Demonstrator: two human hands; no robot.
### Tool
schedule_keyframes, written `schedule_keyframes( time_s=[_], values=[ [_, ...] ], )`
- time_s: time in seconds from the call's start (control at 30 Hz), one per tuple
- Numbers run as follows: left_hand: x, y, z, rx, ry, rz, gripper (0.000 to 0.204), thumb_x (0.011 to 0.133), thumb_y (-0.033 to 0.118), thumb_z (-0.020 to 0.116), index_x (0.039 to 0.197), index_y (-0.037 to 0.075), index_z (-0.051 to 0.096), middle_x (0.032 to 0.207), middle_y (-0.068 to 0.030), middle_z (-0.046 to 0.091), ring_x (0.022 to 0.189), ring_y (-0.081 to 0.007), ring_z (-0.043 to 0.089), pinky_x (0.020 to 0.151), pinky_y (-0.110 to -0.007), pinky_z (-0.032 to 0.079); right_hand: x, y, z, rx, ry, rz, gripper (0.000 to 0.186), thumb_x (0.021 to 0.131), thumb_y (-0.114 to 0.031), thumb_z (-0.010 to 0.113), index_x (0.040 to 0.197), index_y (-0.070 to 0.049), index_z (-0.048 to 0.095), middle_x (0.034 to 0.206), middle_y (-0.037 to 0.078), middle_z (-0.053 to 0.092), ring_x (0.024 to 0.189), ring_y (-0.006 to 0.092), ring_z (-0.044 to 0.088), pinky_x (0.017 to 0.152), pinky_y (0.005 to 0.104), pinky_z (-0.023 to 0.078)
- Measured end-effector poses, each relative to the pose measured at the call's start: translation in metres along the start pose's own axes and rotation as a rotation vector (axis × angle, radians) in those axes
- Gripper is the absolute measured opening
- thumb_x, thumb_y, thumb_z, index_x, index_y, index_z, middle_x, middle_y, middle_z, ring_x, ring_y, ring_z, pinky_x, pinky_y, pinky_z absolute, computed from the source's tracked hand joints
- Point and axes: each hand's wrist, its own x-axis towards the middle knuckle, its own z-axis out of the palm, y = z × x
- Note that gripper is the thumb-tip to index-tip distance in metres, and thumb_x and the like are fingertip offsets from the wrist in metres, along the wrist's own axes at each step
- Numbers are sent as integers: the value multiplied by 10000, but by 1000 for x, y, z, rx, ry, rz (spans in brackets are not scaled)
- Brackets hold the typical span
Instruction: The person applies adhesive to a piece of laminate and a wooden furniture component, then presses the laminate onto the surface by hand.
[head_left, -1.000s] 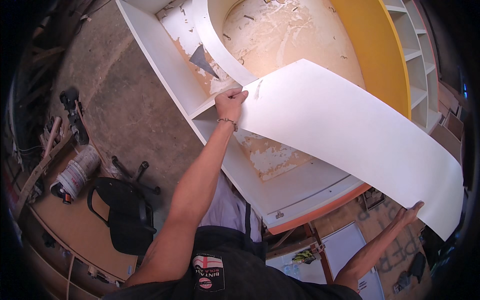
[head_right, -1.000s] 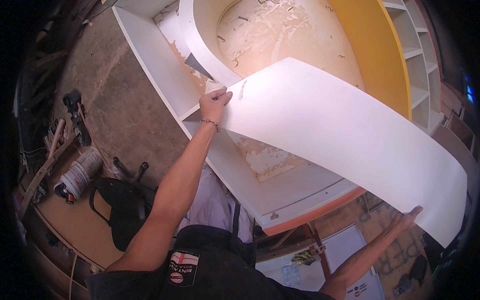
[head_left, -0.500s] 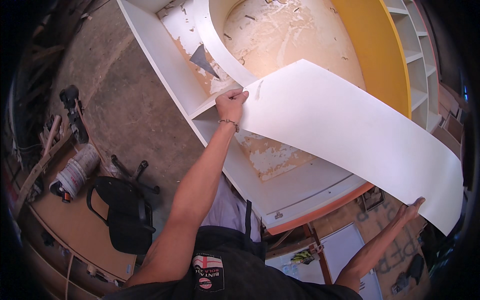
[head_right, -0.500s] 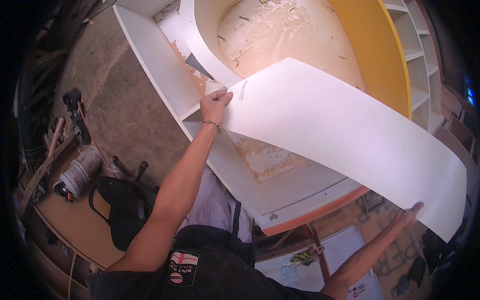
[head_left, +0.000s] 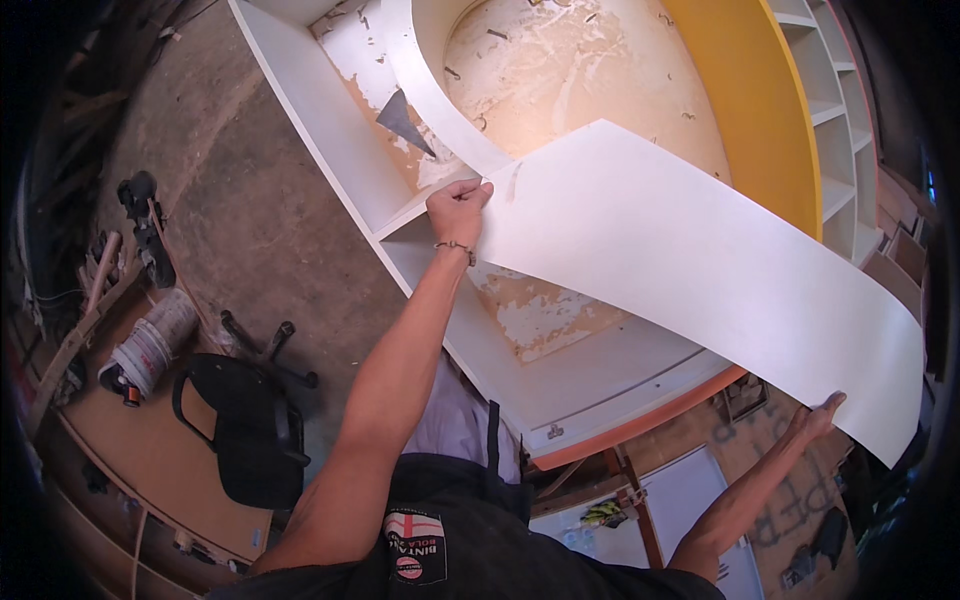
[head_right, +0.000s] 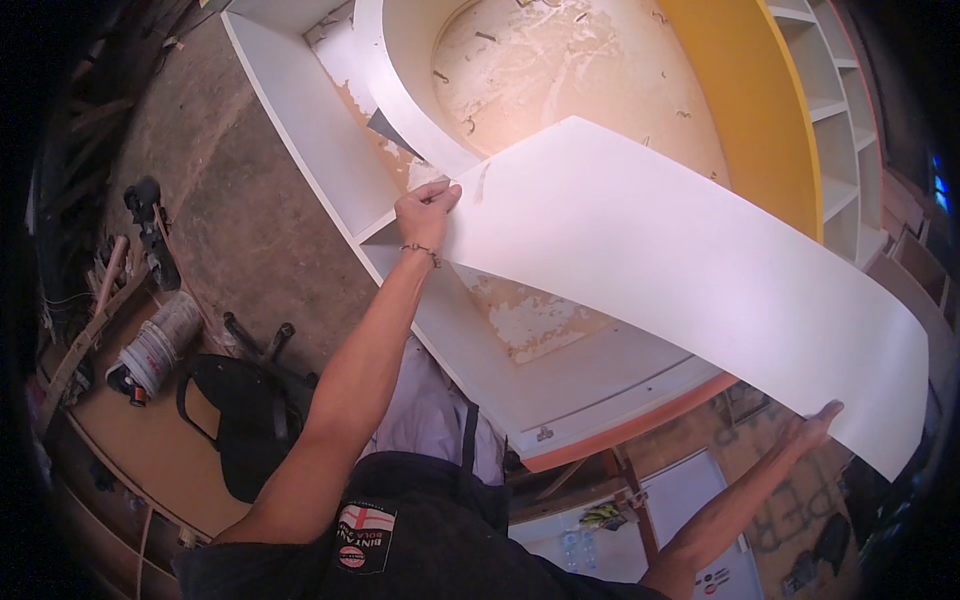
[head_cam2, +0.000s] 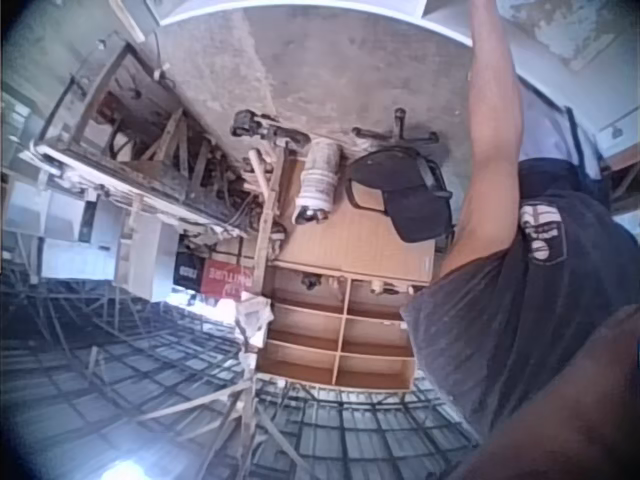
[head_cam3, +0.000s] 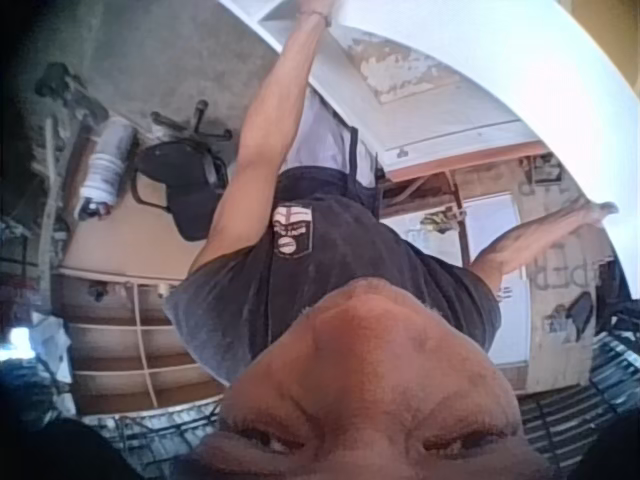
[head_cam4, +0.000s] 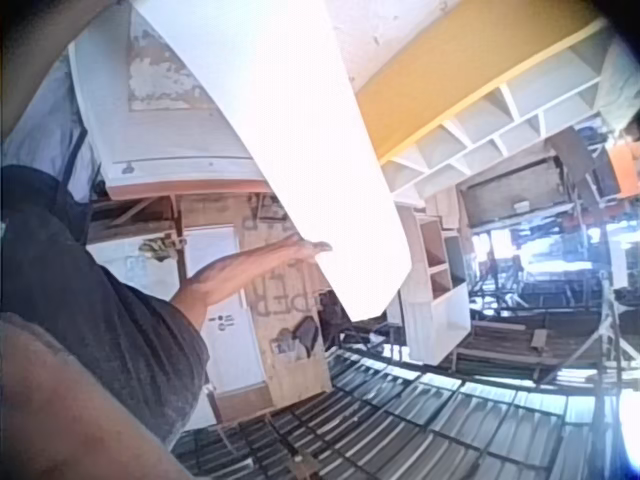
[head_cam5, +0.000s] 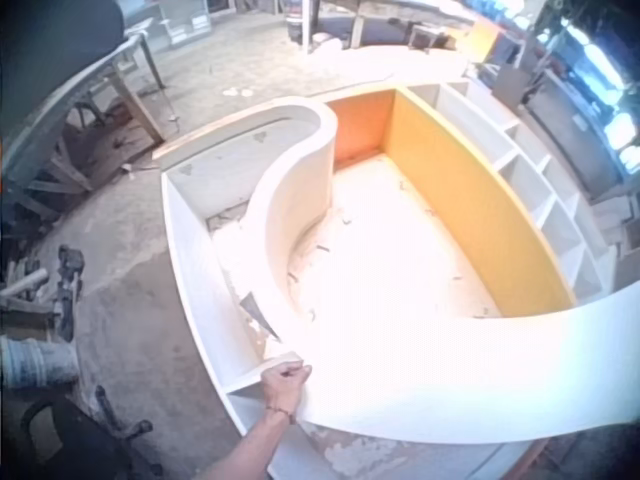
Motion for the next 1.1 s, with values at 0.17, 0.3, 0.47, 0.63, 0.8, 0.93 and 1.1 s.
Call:
schedule_keyframes(
  time_s=[0.17, 0.3, 0.47, 0.63, 0.8, 0.93, 1.1],
  values=[
    [2, -3, 1, -19, 24, -3, 288, 826, 149, 871, 993, -68, 783, 853, -63, 746, 745, -102, 639, 711, -253, 519, -13, 0, 13, -28, 47, 40, 476, 1061, -182, 626, 1405, 125, 506, 1368, 177, 614, 1159, 279, 641, 1029, 433, 560],
    [0, 0, 7, -3, 56, 11, 276, 826, 170, 873, 956, -59, 788, 811, -51, 740, 716, -96, 618, 679, -252, 503, -9, 4, 7, -15, 49, 25, 480, 1060, -195, 631, 1376, 149, 520, 1363, 185, 618, 1161, 274, 639, 1030, 433, 559],
    [0, 2, 13, 47, 155, 21, 272, 802, 210, 878, 856, -42, 790, 725, -59, 734, 649, -115, 627, 663, -282, 512, -11, 2, 6, -25, 49, 36, 484, 1057, -201, 638, 1360, 161, 526, 1347, 187, 627, 1150, 270, 644, 1018, 429, 566],
    [-6, 7, 21, 136, 243, 78, 294, 795, 239, 886, 804, -37, 783, 708, -73, 722, 646, -144, 624, 656, -314, 508, -27, -4, 22, -52, 51, 47, 496, 1059, -197, 633, 1359, 179, 509, 1343, 191, 627, 1130, 276, 653, 1005, 424, 578],
    [-8, 8, 32, 219, 336, 120, 315, 786, 260, 890, 757, -28, 767, 665, -101, 703, 624, -207, 642, 669, -355, 525, -14, 8, 10, 52, 26, 46, 508, 1057, -188, 634, 1367, 191, 496, 1378, 208, 607, 1178, 283, 634, 1043, 430, 558],
    [-4, 6, 34, 194, 364, 120, 366, 746, 294, 902, 669, -8, 710, 665, -136, 709, 647, -301, 671, 714, -428, 536, -19, 12, 16, 20, 44, 47, 500, 1059, -179, 628, 1379, 181, 491, 1404, 214, 590, 1215, 293, 617, 1075, 442, 535],
    [-4, 10, 34, 263, 351, 108, 444, 738, 364, 915, 669, -27, 717, 655, -127, 706, 624, -252, 658, 689, -397, 536, -11, 16, 5, 49, 6, 46, 473, 1062, -163, 620, 1384, 163, 502, 1388, 212, 598, 1191, 292, 624, 1059, 439, 540]
  ],
)
